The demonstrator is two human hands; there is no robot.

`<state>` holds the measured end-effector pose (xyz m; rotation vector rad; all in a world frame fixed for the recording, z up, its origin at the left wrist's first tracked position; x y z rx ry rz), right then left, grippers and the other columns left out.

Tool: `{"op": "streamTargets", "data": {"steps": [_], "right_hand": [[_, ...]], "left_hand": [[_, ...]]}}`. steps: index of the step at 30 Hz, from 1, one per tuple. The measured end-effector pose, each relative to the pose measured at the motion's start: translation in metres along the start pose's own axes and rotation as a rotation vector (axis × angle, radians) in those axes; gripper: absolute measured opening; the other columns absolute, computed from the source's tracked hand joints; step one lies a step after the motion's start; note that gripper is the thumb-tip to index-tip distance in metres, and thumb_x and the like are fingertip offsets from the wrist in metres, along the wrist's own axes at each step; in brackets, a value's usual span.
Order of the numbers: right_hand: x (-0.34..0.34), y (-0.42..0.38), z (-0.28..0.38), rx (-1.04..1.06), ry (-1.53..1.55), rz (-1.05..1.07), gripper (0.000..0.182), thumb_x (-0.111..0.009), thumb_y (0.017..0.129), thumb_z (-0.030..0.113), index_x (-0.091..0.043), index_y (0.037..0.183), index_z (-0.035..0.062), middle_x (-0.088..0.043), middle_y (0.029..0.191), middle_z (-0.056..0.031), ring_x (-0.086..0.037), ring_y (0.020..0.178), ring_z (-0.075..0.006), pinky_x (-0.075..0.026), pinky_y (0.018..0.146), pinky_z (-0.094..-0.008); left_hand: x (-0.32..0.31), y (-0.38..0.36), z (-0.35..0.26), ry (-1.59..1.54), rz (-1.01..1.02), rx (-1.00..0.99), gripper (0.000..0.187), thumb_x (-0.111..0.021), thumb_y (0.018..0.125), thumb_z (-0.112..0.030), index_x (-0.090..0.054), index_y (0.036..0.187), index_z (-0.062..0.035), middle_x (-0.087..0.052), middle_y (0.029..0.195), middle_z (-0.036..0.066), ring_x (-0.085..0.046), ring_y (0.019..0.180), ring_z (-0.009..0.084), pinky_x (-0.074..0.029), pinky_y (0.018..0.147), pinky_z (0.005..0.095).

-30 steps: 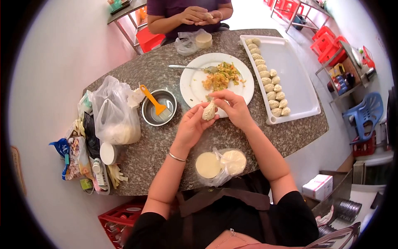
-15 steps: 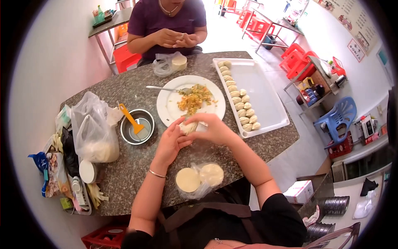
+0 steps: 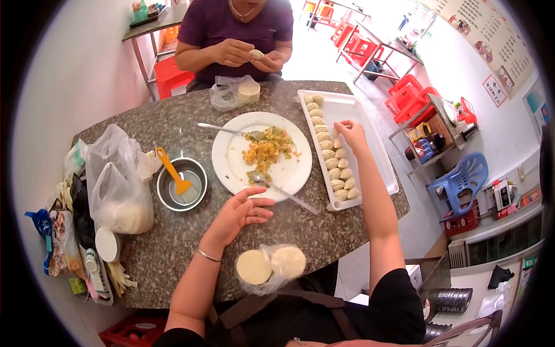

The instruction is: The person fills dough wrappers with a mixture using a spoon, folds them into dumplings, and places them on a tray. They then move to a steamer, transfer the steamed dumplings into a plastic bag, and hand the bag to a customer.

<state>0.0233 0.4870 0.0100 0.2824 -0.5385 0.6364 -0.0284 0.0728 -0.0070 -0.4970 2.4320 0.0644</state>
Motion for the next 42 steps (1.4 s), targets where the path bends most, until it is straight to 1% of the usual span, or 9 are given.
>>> {"op": "streamTargets", "data": {"steps": [11, 17, 20, 22, 25, 29, 33, 36, 42], "right_hand": [[-0.006, 0.008, 0.008, -0.025, -0.396, 0.139, 0.042, -0.073, 0.076, 0.040, -0.070, 0.093, 0.0020, -0.072, 0.085, -0.0091, -0.068, 0.077, -0.0168, -0.052, 0.074, -0.0307], [-0.003, 0.018, -0.010, -0.117, 0.065, 0.127, 0.038, -0.075, 0.075, 0.036, -0.070, 0.092, 0.0015, -0.071, 0.085, -0.0105, -0.067, 0.080, -0.0165, -0.051, 0.075, -0.0293], [-0.002, 0.011, -0.009, -0.148, -0.074, 0.242, 0.041, -0.072, 0.078, 0.039, -0.071, 0.095, 0.0012, -0.071, 0.087, -0.0114, -0.067, 0.081, -0.0176, -0.051, 0.077, -0.0308], [0.003, 0.003, -0.004, -0.176, -0.382, 0.204, 0.045, -0.068, 0.081, 0.043, -0.071, 0.101, 0.0031, -0.072, 0.092, -0.0119, -0.068, 0.085, -0.0208, -0.051, 0.079, -0.0331], [0.005, 0.001, -0.007, -0.072, -0.497, 0.086, 0.045, -0.062, 0.084, 0.046, -0.072, 0.104, 0.0061, -0.072, 0.097, -0.0122, -0.068, 0.090, -0.0252, -0.050, 0.082, -0.0352], [0.000, -0.007, -0.020, 0.031, -0.315, 0.134, 0.042, -0.058, 0.090, 0.040, -0.069, 0.110, 0.0046, -0.071, 0.101, -0.0139, -0.067, 0.096, -0.0271, -0.050, 0.085, -0.0356], [0.007, -0.028, -0.011, 0.069, -0.015, -0.008, 0.050, -0.058, 0.091, 0.038, -0.059, 0.120, -0.0027, -0.069, 0.104, -0.0174, -0.066, 0.098, -0.0257, -0.049, 0.087, -0.0339], [0.010, -0.052, -0.001, 0.158, 0.081, -0.076, 0.046, -0.059, 0.091, 0.036, -0.061, 0.118, -0.0018, -0.068, 0.107, -0.0167, -0.065, 0.101, -0.0250, -0.048, 0.089, -0.0338], [0.048, -0.178, 0.033, 0.222, 0.122, -0.191, 0.038, -0.060, 0.091, 0.031, -0.063, 0.114, 0.0006, -0.067, 0.109, -0.0167, -0.063, 0.104, -0.0246, -0.047, 0.091, -0.0349]], "left_hand": [[-0.004, 0.003, 0.007, -0.001, 0.059, 0.031, 0.072, -0.063, 0.089, -0.042, -0.037, 0.139, 0.0016, -0.056, 0.126, 0.021, -0.062, 0.106, 0.0263, -0.052, 0.089, 0.0361], [-0.005, 0.001, 0.007, 0.020, 0.085, 0.023, 0.072, -0.063, 0.089, -0.043, -0.036, 0.140, 0.0013, -0.054, 0.128, 0.020, -0.060, 0.110, 0.0262, -0.051, 0.091, 0.0367], [-0.005, 0.001, 0.008, 0.010, 0.096, 0.018, 0.072, -0.062, 0.090, -0.042, -0.036, 0.140, 0.0012, -0.054, 0.129, 0.020, -0.060, 0.110, 0.0260, -0.051, 0.092, 0.0366], [-0.005, 0.000, 0.009, 0.001, 0.100, 0.009, 0.071, -0.062, 0.090, -0.041, -0.035, 0.140, 0.0012, -0.054, 0.128, 0.019, -0.060, 0.111, 0.0258, -0.051, 0.092, 0.0366], [-0.005, -0.002, 0.010, -0.007, 0.124, 0.001, 0.056, -0.056, 0.095, -0.031, -0.039, 0.139, -0.0019, -0.055, 0.128, 0.014, -0.060, 0.109, 0.0210, -0.051, 0.091, 0.0341], [-0.004, -0.001, 0.014, -0.005, 0.147, -0.002, 0.059, -0.058, 0.094, -0.033, -0.038, 0.140, -0.0020, -0.055, 0.128, 0.016, -0.060, 0.110, 0.0231, -0.051, 0.092, 0.0348], [-0.004, -0.003, 0.012, -0.031, 0.167, -0.012, 0.063, -0.060, 0.093, -0.035, -0.036, 0.140, -0.0014, -0.054, 0.130, 0.018, -0.060, 0.111, 0.0263, -0.052, 0.092, 0.0374], [-0.004, -0.004, 0.010, -0.025, 0.171, -0.025, 0.062, -0.058, 0.094, -0.035, -0.035, 0.140, 0.0000, -0.054, 0.129, 0.019, -0.061, 0.110, 0.0278, -0.052, 0.091, 0.0395], [-0.005, -0.004, 0.017, -0.053, 0.185, 0.005, 0.049, -0.054, 0.097, -0.028, -0.041, 0.136, -0.0008, -0.060, 0.120, 0.018, -0.064, 0.102, 0.0257, -0.055, 0.085, 0.0365]]}}
Point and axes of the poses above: each hand's wrist, its own y-axis towards the middle knuckle, its own x-axis out of the back of the hand, z = x × y, the point moved 5 cm from there along y, towards the middle knuckle
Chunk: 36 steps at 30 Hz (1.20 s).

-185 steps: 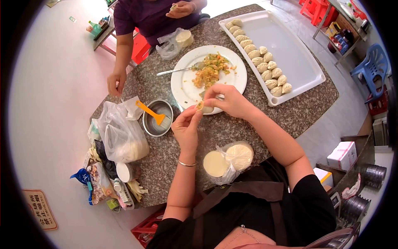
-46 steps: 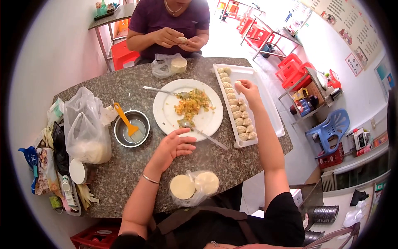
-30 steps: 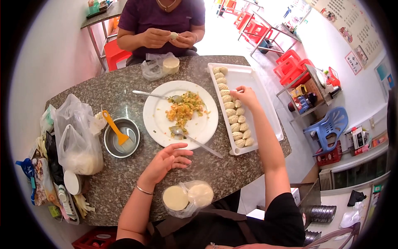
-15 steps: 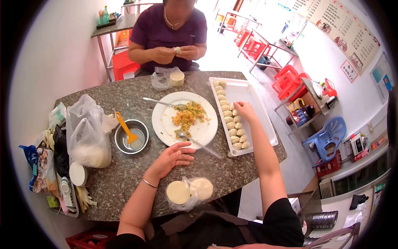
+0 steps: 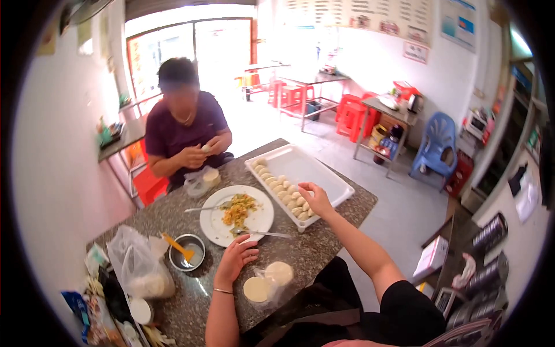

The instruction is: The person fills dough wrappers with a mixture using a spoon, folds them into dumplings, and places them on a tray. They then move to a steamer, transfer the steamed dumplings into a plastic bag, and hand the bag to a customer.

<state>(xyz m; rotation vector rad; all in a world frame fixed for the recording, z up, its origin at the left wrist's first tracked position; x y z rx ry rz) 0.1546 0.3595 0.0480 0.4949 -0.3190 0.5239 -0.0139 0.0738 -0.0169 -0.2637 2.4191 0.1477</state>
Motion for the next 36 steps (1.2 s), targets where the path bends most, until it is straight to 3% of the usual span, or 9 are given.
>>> {"op": "streamTargets", "data": {"steps": [2, 3, 8, 12, 16, 19, 24, 32, 36], "right_hand": [[0.029, -0.032, -0.001, 0.078, -0.031, -0.259, 0.029, -0.061, 0.092, 0.021, -0.062, 0.114, 0.0011, -0.068, 0.105, -0.0114, -0.063, 0.099, -0.0181, -0.048, 0.087, -0.0303], [0.040, -0.048, -0.007, 0.086, 0.027, -0.381, 0.029, -0.058, 0.092, 0.022, -0.061, 0.112, 0.0015, -0.067, 0.102, -0.0135, -0.063, 0.097, -0.0228, -0.047, 0.086, -0.0359], [0.053, -0.106, -0.055, 0.087, 0.093, -0.598, 0.027, -0.057, 0.093, 0.016, -0.057, 0.116, 0.0014, -0.064, 0.098, -0.0114, -0.061, 0.089, -0.0209, -0.047, 0.082, -0.0326], [0.055, -0.119, -0.065, -0.068, 0.321, -0.569, 0.025, -0.057, 0.092, 0.015, -0.057, 0.113, 0.0006, -0.062, 0.090, -0.0099, -0.060, 0.084, -0.0184, -0.048, 0.076, -0.0308], [0.052, -0.118, -0.060, -0.082, 0.184, -0.492, 0.021, -0.057, 0.091, 0.013, -0.059, 0.108, 0.0006, -0.063, 0.085, -0.0097, -0.061, 0.078, -0.0206, -0.049, 0.072, -0.0327], [0.052, -0.118, -0.060, -0.011, 0.096, -0.507, 0.017, -0.057, 0.089, 0.012, -0.061, 0.102, 0.0014, -0.064, 0.085, -0.0120, -0.063, 0.078, -0.0236, -0.049, 0.072, -0.0344], [0.048, -0.118, -0.060, -0.030, 0.037, -0.469, 0.015, -0.057, 0.089, 0.013, -0.064, 0.098, 0.0030, -0.066, 0.087, -0.0116, -0.063, 0.077, -0.0233, -0.050, 0.072, -0.0344], [0.044, -0.122, -0.050, -0.033, 0.030, -0.421, 0.016, -0.055, 0.091, 0.011, -0.063, 0.101, 0.0020, -0.067, 0.091, -0.0111, -0.065, 0.079, -0.0215, -0.050, 0.073, -0.0328], [0.022, -0.132, 0.000, 0.267, -0.213, -0.382, 0.016, -0.058, 0.090, 0.011, -0.062, 0.103, 0.0017, -0.065, 0.090, -0.0135, -0.065, 0.082, -0.0247, -0.050, 0.073, -0.0334]], "left_hand": [[-0.006, -0.002, 0.002, 0.037, 0.016, 0.031, 0.049, -0.053, 0.097, -0.029, -0.041, 0.135, -0.0012, -0.060, 0.119, 0.019, -0.065, 0.100, 0.0256, -0.055, 0.084, 0.0367], [-0.006, -0.002, 0.003, 0.059, 0.003, 0.024, 0.048, -0.052, 0.098, -0.030, -0.041, 0.135, -0.0013, -0.060, 0.119, 0.018, -0.065, 0.100, 0.0255, -0.055, 0.084, 0.0367], [-0.002, 0.000, 0.007, 0.192, -0.004, 0.017, 0.056, -0.050, 0.097, -0.040, -0.039, 0.137, -0.0023, -0.060, 0.119, 0.018, -0.065, 0.099, 0.0272, -0.055, 0.083, 0.0376], [-0.023, -0.007, -0.013, 0.230, -0.031, -0.026, 0.045, -0.050, 0.099, -0.027, -0.043, 0.135, -0.0016, -0.061, 0.118, 0.016, -0.065, 0.098, 0.0231, -0.056, 0.082, 0.0345], [-0.043, -0.020, -0.034, 0.381, -0.103, -0.088, 0.039, -0.052, 0.098, -0.024, -0.050, 0.131, -0.0026, -0.063, 0.116, 0.011, -0.064, 0.099, 0.0204, -0.054, 0.082, 0.0323], [-0.050, -0.051, -0.035, 0.773, -0.184, -0.054, 0.034, -0.060, 0.094, -0.019, -0.058, 0.125, -0.0040, -0.063, 0.116, 0.005, -0.061, 0.102, 0.0141, -0.050, 0.083, 0.0283], [-0.056, -0.111, -0.003, 1.133, -0.314, -0.031, 0.042, -0.067, 0.088, -0.021, -0.058, 0.124, -0.0020, -0.063, 0.117, 0.012, -0.060, 0.107, 0.0217, -0.051, 0.088, 0.0346], [-0.065, -0.127, 0.016, 1.349, -0.594, -0.309, 0.033, -0.066, 0.085, -0.019, -0.063, 0.112, -0.0007, -0.065, 0.107, 0.019, -0.063, 0.098, 0.0364, -0.050, 0.083, 0.0378], [-0.071, -0.124, 0.009, 1.387, -0.643, -0.370, 0.030, -0.066, 0.085, -0.020, -0.065, 0.108, -0.0014, -0.066, 0.107, 0.017, -0.063, 0.096, 0.0361, -0.051, 0.082, 0.0387]]}}
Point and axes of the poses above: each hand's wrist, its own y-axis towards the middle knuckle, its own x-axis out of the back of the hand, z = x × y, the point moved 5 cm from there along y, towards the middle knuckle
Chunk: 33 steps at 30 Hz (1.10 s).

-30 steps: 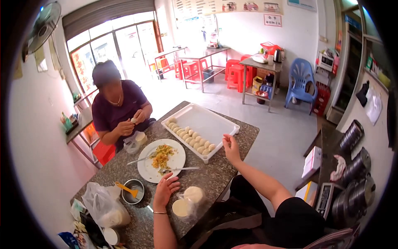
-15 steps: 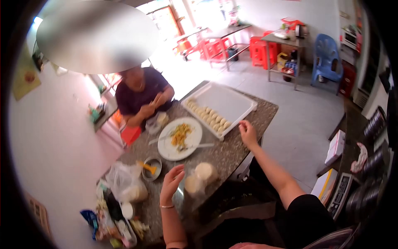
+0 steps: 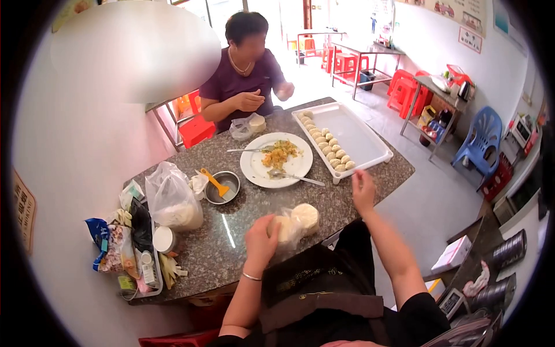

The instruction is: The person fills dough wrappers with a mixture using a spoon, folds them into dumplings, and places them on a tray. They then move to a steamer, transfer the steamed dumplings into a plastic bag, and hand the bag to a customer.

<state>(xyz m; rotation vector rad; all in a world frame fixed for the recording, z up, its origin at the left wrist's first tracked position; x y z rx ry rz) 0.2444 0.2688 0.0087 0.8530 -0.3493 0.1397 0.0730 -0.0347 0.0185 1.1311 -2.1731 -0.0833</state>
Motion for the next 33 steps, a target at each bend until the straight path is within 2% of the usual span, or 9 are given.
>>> {"op": "streamTargets", "data": {"steps": [4, 6, 9, 13, 16, 21, 25, 29, 33], "right_hand": [[-0.060, 0.000, 0.060, 0.109, 0.242, 0.313, 0.023, -0.062, 0.088, 0.012, -0.059, 0.109, 0.0028, -0.063, 0.089, -0.0156, -0.063, 0.082, -0.0301, -0.050, 0.075, -0.0387], [-0.088, 0.006, 0.083, 0.311, 0.102, 0.358, 0.032, -0.063, 0.087, 0.015, -0.055, 0.116, 0.0040, -0.063, 0.090, -0.0156, -0.062, 0.085, -0.0344, -0.050, 0.077, -0.0421], [-0.128, 0.004, 0.081, 0.217, 0.009, 0.615, 0.038, -0.062, 0.087, 0.017, -0.051, 0.123, 0.0077, -0.063, 0.090, -0.0164, -0.062, 0.088, -0.0372, -0.049, 0.079, -0.0440], [-0.144, 0.015, 0.084, 0.297, 0.083, 0.766, 0.026, -0.059, 0.089, 0.016, -0.062, 0.115, 0.0120, -0.061, 0.086, -0.0166, -0.061, 0.085, -0.0360, -0.050, 0.075, -0.0431], [-0.145, 0.035, 0.086, 0.191, -0.017, 0.708, 0.021, -0.059, 0.089, 0.015, -0.067, 0.108, 0.0104, -0.060, 0.084, -0.0156, -0.061, 0.081, -0.0355, -0.050, 0.071, -0.0426], [-0.155, 0.028, 0.071, 0.220, -0.102, 0.784, 0.023, -0.056, 0.089, 0.013, -0.068, 0.109, 0.0099, -0.060, 0.083, -0.0162, -0.061, 0.077, -0.0353, -0.050, 0.069, -0.0422], [-0.148, 0.043, 0.074, 0.190, -0.035, 0.748, 0.021, -0.055, 0.090, 0.015, -0.069, 0.106, 0.0095, -0.061, 0.083, -0.0158, -0.061, 0.078, -0.0343, -0.050, 0.070, -0.0420], [-0.155, 0.039, 0.057, 0.131, -0.050, 0.818, 0.021, -0.055, 0.090, 0.014, -0.069, 0.105, 0.0093, -0.060, 0.081, -0.0159, -0.062, 0.078, -0.0340, -0.050, 0.070, -0.0421], [-0.152, 0.048, 0.066, 0.161, -0.028, 0.792, 0.021, -0.054, 0.090, 0.013, -0.069, 0.104, 0.0091, -0.059, 0.080, -0.0158, -0.062, 0.078, -0.0337, -0.050, 0.070, -0.0424]], "left_hand": [[0.006, 0.000, -0.007, 0.040, -0.115, -0.144, 0.020, -0.068, 0.081, -0.013, -0.068, 0.098, -0.0035, -0.067, 0.100, 0.013, -0.064, 0.090, 0.0331, -0.051, 0.078, 0.0376], [0.014, 0.001, -0.012, 0.027, -0.177, -0.188, 0.016, -0.070, 0.078, -0.009, -0.068, 0.093, -0.0038, -0.067, 0.095, 0.012, -0.064, 0.085, 0.0318, -0.051, 0.075, 0.0370], [0.017, 0.009, -0.012, 0.055, -0.113, -0.236, 0.007, -0.069, 0.077, -0.005, -0.065, 0.083, -0.0044, -0.064, 0.085, 0.010, -0.061, 0.076, 0.0302, -0.049, 0.067, 0.0380], [0.025, 0.013, -0.012, 0.011, -0.059, -0.227, 0.007, -0.067, 0.079, -0.005, -0.063, 0.084, -0.0029, -0.063, 0.084, 0.010, -0.062, 0.075, 0.0276, -0.049, 0.066, 0.0342], [0.021, 0.014, -0.011, -0.208, 0.076, -0.130, 0.008, -0.062, 0.088, -0.007, -0.059, 0.094, -0.0029, -0.063, 0.081, 0.008, -0.062, 0.072, 0.0207, -0.047, 0.062, 0.0305], [0.004, 0.017, 0.026, -1.140, 0.161, 0.482, 0.022, -0.055, 0.096, -0.009, -0.047, 0.116, -0.0048, -0.067, 0.091, 0.006, -0.065, 0.080, 0.0143, -0.052, 0.064, 0.0279], [0.002, 0.044, 0.031, -1.327, 0.022, 0.692, 0.027, -0.054, 0.095, -0.008, -0.048, 0.121, -0.0023, -0.066, 0.103, 0.007, -0.067, 0.089, 0.0155, -0.057, 0.076, 0.0242], [-0.012, 0.058, 0.057, -1.351, 0.117, 0.745, 0.027, -0.054, 0.095, -0.007, -0.051, 0.121, -0.0019, -0.064, 0.108, 0.010, -0.067, 0.092, 0.0175, -0.057, 0.077, 0.0249], [-0.027, 0.062, 0.066, -1.314, 0.138, 0.856, 0.031, -0.050, 0.095, -0.006, -0.049, 0.125, 0.0016, -0.058, 0.123, 0.014, -0.060, 0.111, 0.0233, -0.052, 0.093, 0.0354]]}}
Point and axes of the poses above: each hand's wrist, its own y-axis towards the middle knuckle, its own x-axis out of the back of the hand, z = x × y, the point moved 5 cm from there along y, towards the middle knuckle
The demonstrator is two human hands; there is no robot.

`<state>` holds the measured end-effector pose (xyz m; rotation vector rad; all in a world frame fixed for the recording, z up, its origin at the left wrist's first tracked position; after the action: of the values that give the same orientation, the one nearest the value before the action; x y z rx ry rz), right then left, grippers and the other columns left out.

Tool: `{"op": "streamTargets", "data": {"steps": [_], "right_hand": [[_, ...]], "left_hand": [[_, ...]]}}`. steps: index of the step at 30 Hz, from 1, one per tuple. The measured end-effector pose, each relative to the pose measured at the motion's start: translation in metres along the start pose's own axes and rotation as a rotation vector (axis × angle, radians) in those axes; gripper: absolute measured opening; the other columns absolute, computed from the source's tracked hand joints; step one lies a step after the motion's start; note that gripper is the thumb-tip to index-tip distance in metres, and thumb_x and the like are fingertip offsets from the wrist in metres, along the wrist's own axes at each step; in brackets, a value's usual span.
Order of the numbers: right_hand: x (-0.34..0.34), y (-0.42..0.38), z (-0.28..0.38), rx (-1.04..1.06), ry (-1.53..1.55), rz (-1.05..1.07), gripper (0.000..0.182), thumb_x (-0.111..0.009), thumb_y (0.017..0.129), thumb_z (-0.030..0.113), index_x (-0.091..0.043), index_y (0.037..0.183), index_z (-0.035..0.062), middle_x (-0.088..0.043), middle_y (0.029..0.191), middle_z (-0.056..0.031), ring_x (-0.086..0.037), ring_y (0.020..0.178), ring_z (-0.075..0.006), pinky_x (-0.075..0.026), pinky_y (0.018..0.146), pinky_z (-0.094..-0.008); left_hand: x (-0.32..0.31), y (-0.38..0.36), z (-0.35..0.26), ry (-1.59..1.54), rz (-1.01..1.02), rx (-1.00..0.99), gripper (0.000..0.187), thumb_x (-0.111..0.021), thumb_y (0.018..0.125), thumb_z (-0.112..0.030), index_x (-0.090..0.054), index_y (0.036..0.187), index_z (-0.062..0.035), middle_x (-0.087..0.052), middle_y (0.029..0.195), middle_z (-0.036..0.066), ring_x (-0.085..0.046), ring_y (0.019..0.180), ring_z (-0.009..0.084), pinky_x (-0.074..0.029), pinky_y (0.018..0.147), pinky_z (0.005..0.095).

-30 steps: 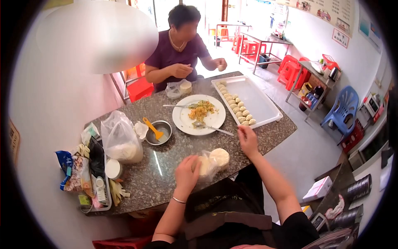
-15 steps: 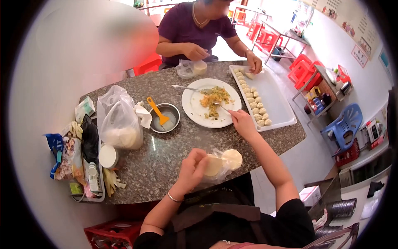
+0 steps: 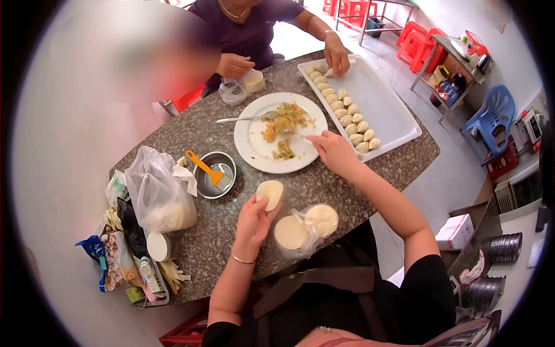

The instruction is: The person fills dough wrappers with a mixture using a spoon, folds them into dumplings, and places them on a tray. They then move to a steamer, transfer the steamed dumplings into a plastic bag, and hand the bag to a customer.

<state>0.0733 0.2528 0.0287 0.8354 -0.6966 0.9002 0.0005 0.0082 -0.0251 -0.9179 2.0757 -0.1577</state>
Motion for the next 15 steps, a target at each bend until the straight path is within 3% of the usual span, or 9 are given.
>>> {"op": "streamTargets", "data": {"steps": [3, 8, 13, 15], "right_hand": [[-0.002, 0.000, -0.005, -0.041, 0.005, -0.040, 0.022, -0.054, 0.090, 0.012, -0.068, 0.106, 0.0090, -0.059, 0.080, -0.0156, -0.062, 0.078, -0.0341, -0.050, 0.070, -0.0422], [-0.009, -0.037, 0.001, 0.008, 0.149, -0.014, 0.024, -0.056, 0.088, 0.009, -0.066, 0.110, 0.0078, -0.059, 0.081, -0.0158, -0.062, 0.076, -0.0338, -0.050, 0.066, -0.0417], [-0.007, -0.061, 0.023, 0.009, 0.244, -0.024, 0.024, -0.058, 0.088, 0.009, -0.067, 0.110, 0.0090, -0.058, 0.079, -0.0131, -0.061, 0.072, -0.0328, -0.050, 0.063, -0.0411], [-0.005, -0.070, 0.030, -0.015, 0.187, 0.081, 0.025, -0.060, 0.086, 0.009, -0.067, 0.110, 0.0099, -0.057, 0.079, -0.0116, -0.061, 0.069, -0.0308, -0.050, 0.061, -0.0397]], "left_hand": [[-0.014, 0.014, 0.003, 0.028, 0.087, 0.017, 0.034, -0.044, 0.097, -0.009, -0.045, 0.130, 0.0016, -0.053, 0.131, 0.016, -0.053, 0.121, 0.0273, -0.045, 0.102, 0.0426], [-0.041, 0.023, 0.007, -0.316, 0.203, 0.111, 0.045, -0.038, 0.102, -0.023, -0.034, 0.138, 0.0039, -0.042, 0.141, 0.019, -0.036, 0.134, 0.0340, -0.025, 0.115, 0.0502], [-0.053, 0.030, -0.001, -0.380, 0.179, 0.047, 0.045, -0.038, 0.102, -0.022, -0.033, 0.137, 0.0046, -0.041, 0.141, 0.019, -0.036, 0.134, 0.0329, -0.026, 0.115, 0.0469], [-0.047, 0.032, -0.004, -0.393, 0.193, 0.029, 0.044, -0.039, 0.102, -0.022, -0.034, 0.137, 0.0039, -0.043, 0.140, 0.018, -0.039, 0.133, 0.0316, -0.027, 0.115, 0.0452]]}}
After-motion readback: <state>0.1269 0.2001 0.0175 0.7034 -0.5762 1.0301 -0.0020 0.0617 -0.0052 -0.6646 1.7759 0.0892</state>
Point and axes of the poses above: each hand's wrist, its own y-axis towards the middle knuckle, its own x-axis out of the back of the hand, z = x × y, the point moved 5 cm from there along y, towards the middle knuckle
